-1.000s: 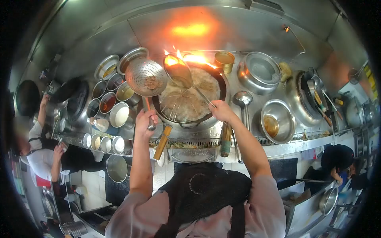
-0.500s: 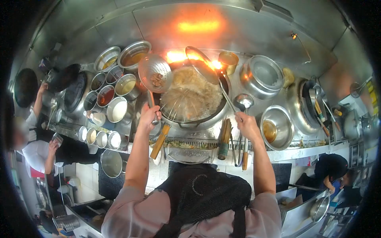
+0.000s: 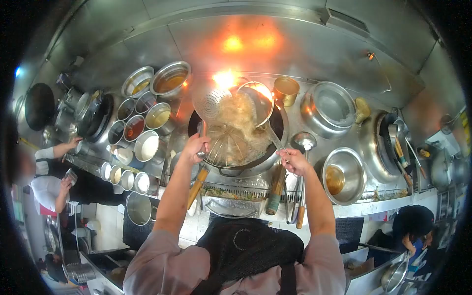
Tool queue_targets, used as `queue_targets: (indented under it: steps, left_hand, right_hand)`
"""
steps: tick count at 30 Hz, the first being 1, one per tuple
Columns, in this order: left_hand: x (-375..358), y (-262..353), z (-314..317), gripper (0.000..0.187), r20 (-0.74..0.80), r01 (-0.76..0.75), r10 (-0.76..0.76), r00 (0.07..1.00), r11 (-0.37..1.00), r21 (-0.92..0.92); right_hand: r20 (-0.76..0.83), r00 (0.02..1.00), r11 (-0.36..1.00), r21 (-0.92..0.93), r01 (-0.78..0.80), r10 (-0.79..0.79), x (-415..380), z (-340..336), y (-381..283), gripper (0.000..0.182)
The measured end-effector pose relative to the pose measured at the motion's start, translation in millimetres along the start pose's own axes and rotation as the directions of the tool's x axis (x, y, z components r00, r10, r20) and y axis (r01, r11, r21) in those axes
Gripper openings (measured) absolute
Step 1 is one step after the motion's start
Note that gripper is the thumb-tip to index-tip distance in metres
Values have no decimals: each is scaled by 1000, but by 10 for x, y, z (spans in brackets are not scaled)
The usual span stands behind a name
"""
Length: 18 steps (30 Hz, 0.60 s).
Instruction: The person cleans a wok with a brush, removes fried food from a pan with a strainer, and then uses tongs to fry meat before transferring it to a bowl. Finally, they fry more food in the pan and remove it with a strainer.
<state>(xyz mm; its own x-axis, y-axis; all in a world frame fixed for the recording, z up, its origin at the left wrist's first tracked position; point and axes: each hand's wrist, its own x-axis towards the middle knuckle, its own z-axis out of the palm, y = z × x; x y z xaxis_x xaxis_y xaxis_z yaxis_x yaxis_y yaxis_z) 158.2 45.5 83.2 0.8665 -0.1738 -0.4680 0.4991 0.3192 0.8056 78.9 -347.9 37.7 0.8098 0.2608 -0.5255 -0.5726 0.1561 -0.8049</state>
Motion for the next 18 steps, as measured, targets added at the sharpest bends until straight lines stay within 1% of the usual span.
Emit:
queue_targets:
  steps: [1,3,4,5,7,8,10,11,13,14,15,16,17,18]
  left_hand:
    - [-30,-20,20,28,71,-2,4,997,999,-34]
    - [-79,-59,72,29,70,-16,18,997,1000,-24]
    - [-135,-43,133,30,78,-35,36,996,999,-15]
    - [-195,-16,189,30,78,-35,36,996,999,-14]
    - [-316,31,283,37,99,-74,78,992,996,-41]
    - [-346,33,308,37,99,-75,78,992,996,-40]
    - [-400,32,332,40,56,-187,190,980,980,-64]
    - [-395,20,310,40,57,-188,191,980,980,-65]
    - [-393,13,260,37,10,-299,300,954,954,-17]
    - [-411,16,241,37,13,-304,304,953,953,-19]
    - [-429,17,226,36,-35,-310,309,950,950,-24]
    - [-453,20,213,35,-84,-317,314,946,948,-30]
    - [-402,-30,149,35,-86,-326,322,943,945,-36]
    - [-307,-116,64,35,-72,-275,270,960,958,-79]
  right_hand:
    - [4,1000,1000,3,-4,4,5,32,60,26]
    - [35,998,986,157,46,-52,8,99,162,26]
    - [75,996,975,220,32,-49,-46,173,146,28]
    - [75,996,975,220,32,-50,-81,225,154,28]
    - [135,989,943,332,18,-67,-154,328,176,31]
    - [113,992,938,345,10,-52,-229,416,131,30]
    - [95,994,936,352,21,-58,-342,530,103,29]
    - [77,995,934,357,32,-63,-399,571,83,28]
    - [77,993,933,354,57,-89,-540,654,6,29]
    - [78,990,933,351,79,-114,-609,702,-41,30]
    - [79,990,935,345,84,-118,-666,765,-101,30]
    - [38,991,945,308,107,-125,-711,839,-168,29]
    - [0,991,955,267,128,-133,-738,907,-236,28]
    - [-4,993,965,233,118,-121,-747,963,-302,27]
